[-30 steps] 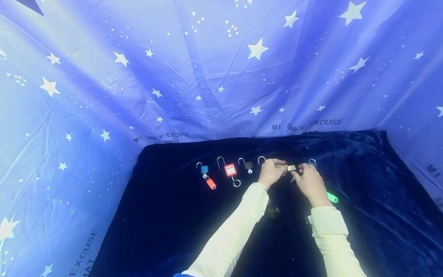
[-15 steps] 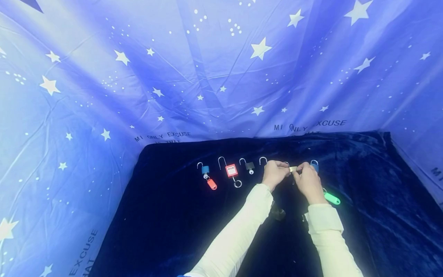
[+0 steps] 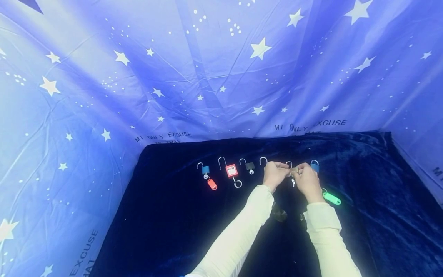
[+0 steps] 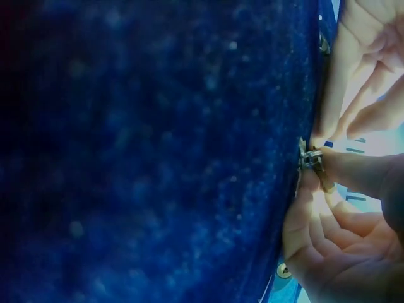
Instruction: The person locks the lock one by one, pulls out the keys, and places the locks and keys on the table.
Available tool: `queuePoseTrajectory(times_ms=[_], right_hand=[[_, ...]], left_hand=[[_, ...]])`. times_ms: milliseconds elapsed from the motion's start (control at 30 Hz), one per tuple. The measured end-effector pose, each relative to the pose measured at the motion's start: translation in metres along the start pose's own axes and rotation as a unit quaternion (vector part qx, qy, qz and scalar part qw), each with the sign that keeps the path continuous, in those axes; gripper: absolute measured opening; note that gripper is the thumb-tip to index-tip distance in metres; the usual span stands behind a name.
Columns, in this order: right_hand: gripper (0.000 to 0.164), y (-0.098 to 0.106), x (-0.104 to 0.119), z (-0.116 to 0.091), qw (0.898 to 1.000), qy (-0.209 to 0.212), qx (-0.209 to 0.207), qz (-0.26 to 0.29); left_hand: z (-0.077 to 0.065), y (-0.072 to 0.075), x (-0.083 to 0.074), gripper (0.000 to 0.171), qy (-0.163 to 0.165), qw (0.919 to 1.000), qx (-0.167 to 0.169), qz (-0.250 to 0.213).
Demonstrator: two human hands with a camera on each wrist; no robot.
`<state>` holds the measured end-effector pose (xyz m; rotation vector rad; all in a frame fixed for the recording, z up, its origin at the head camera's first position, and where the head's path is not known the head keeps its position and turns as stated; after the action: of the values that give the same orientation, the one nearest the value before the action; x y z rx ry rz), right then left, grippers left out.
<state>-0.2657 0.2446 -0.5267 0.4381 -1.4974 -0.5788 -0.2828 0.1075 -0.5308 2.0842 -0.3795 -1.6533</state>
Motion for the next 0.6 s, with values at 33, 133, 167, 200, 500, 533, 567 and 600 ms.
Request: queuePoseTrajectory(times_ms=[33,133,167,200,500,533,567,600], right_hand=[[0.030,0.000,0.000,-0.001,1.000,0.000,-0.001,0.003],[0.030,0.002,0.001,-0.003,1.000,-0.003,-0.006,0.015],[0.030,0.003,0.001,-0.004,1.000,-0.005,-0.007,0.020],[0.031,0.004,0.001,-0.005,1.000,-0.008,-0.010,0.025],[0.039,0.009,0.002,-0.017,0.986,-0.039,-0.010,0.162],[0.040,0.010,0.003,-0.019,0.984,-0.036,-0.011,0.177],[0.041,0.010,0.004,-0.021,0.981,-0.034,-0.012,0.191],[0.041,0.011,0.005,-0.023,0.978,-0.032,-0.014,0.204]], left_hand=[[0.000,-0.001,0.001,0.006,0.002,0.9999,0.000,-0.016],[-0.001,-0.005,0.005,0.006,0.009,0.9971,0.003,-0.076],[-0.001,-0.006,0.006,0.006,0.011,0.9954,0.005,-0.096],[-0.001,-0.007,0.006,0.006,0.011,0.9930,0.007,-0.118],[-0.007,0.000,0.001,0.017,-0.017,0.9610,0.040,-0.273],[-0.008,0.002,0.001,0.019,-0.024,0.9573,0.044,-0.285],[-0.008,0.002,0.002,0.019,-0.030,0.9535,0.048,-0.296],[-0.009,0.004,0.002,0.020,-0.035,0.9504,0.050,-0.305]])
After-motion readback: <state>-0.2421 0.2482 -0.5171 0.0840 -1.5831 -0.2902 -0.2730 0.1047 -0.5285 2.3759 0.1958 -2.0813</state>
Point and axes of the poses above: each hand's wrist, its own z-axis towards the middle knuckle, its own y-axis out of the back of the hand, x = y × z, the point moved 8 cm from there along z, towards the middle knuckle, and after that the axes turned 12 degrees about z, right-handed, at the moved point
